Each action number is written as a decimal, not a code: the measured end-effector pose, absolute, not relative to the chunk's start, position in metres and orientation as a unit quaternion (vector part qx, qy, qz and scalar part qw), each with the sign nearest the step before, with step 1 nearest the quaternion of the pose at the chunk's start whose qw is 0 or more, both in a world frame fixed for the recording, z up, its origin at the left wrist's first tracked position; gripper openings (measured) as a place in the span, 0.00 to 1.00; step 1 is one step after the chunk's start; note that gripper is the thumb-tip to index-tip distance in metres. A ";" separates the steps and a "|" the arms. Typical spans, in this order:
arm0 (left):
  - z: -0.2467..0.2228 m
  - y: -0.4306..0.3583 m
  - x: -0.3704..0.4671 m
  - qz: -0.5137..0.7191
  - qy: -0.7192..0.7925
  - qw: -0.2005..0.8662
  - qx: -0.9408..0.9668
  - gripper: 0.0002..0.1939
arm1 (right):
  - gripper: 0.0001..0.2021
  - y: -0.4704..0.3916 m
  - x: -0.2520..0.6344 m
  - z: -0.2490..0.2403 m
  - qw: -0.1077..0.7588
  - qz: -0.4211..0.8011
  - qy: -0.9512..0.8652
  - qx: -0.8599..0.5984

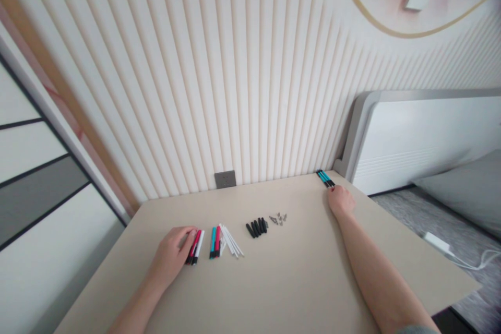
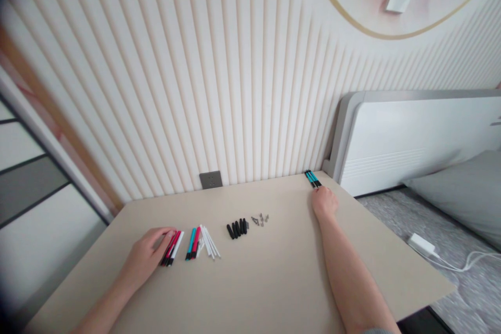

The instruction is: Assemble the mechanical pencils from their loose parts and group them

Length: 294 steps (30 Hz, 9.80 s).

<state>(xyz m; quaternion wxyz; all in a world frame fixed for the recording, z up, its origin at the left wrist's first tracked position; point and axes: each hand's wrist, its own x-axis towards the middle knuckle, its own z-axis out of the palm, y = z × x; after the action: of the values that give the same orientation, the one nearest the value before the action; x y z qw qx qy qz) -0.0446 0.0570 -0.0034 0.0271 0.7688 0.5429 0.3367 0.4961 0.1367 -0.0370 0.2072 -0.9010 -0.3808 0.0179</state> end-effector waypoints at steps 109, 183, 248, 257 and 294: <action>0.006 0.029 -0.010 0.434 0.462 0.230 0.738 0.14 | 0.16 0.029 0.213 -0.016 0.530 0.291 -0.644 -0.468; -0.003 0.033 -0.015 0.288 0.452 0.047 0.843 0.10 | 0.13 0.022 0.225 -0.012 0.224 0.019 -0.856 -0.466; 0.001 0.041 -0.027 0.356 0.518 -0.007 0.778 0.11 | 0.15 0.031 0.244 -0.001 0.302 0.027 -0.786 -0.539; 0.002 0.042 -0.028 0.374 0.528 -0.013 0.762 0.11 | 0.16 0.032 0.246 -0.001 0.282 0.012 -0.780 -0.558; 0.002 0.038 -0.024 0.343 0.406 0.059 0.845 0.11 | 0.10 0.022 0.228 -0.006 0.350 -0.003 -0.826 -0.442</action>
<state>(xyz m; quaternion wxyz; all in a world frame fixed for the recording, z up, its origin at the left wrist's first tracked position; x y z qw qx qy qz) -0.0242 0.0381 0.0021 0.0590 0.8454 0.4057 0.3425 0.2284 0.0216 -0.0060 0.3502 -0.4418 -0.8259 -0.0032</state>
